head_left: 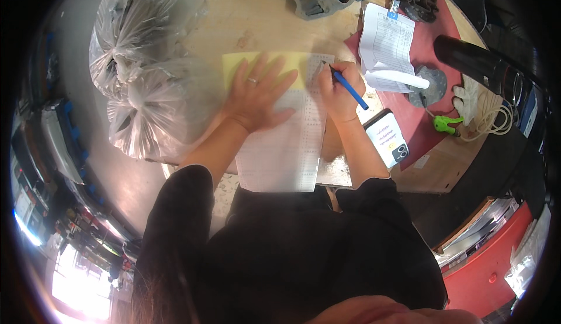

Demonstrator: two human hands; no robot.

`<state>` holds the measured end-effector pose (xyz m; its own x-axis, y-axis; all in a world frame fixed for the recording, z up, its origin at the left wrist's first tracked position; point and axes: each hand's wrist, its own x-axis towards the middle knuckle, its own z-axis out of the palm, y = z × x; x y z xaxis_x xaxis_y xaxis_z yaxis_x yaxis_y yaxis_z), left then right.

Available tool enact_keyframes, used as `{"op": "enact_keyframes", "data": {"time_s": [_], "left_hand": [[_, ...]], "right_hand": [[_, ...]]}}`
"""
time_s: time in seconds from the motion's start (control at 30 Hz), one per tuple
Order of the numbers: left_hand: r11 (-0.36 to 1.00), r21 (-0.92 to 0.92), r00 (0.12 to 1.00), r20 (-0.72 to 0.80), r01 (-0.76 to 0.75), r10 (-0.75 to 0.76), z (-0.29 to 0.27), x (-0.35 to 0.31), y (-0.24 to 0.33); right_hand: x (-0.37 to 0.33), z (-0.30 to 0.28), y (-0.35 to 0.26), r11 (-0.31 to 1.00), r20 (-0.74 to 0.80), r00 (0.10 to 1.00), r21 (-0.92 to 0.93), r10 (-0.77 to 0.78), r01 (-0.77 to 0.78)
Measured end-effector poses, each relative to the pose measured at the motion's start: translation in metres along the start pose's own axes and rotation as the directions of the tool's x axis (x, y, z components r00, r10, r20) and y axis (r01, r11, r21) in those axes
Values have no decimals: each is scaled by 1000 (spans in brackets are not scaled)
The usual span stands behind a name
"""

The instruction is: The person ties plastic bags containing dark objects, writes on a notepad, and then rubs a perforated metal sheet with a round polishing pad. The person handles the bags, notepad, pen, and polishing pad during the task.

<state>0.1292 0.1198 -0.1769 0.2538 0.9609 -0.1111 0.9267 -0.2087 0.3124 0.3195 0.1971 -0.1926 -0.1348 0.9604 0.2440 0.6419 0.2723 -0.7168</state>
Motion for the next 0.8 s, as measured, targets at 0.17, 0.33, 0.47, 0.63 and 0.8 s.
{"op": "enact_keyframes", "data": {"time_s": [0.17,0.33,0.47,0.63,0.8], "left_hand": [[1000,4,1000,6,0,0,0,0,-1],[1000,-2,1000,17,4,-4,0,1,0],[1000,-3,1000,26,7,-7,0,1,-1],[1000,28,999,35,-2,1,2,0,-1],[1000,19,999,31,-15,15,2,1,-1]], "right_hand": [[1,2,-2,1000,-54,999,27,-4,6],[-1,1,1,1000,-7,1000,26,16,-15],[-2,2,3,1000,-5,1000,26,15,-14],[-5,-1,2,996,-55,996,70,63,-59],[-8,-9,-6,991,78,995,112,69,-77]]}}
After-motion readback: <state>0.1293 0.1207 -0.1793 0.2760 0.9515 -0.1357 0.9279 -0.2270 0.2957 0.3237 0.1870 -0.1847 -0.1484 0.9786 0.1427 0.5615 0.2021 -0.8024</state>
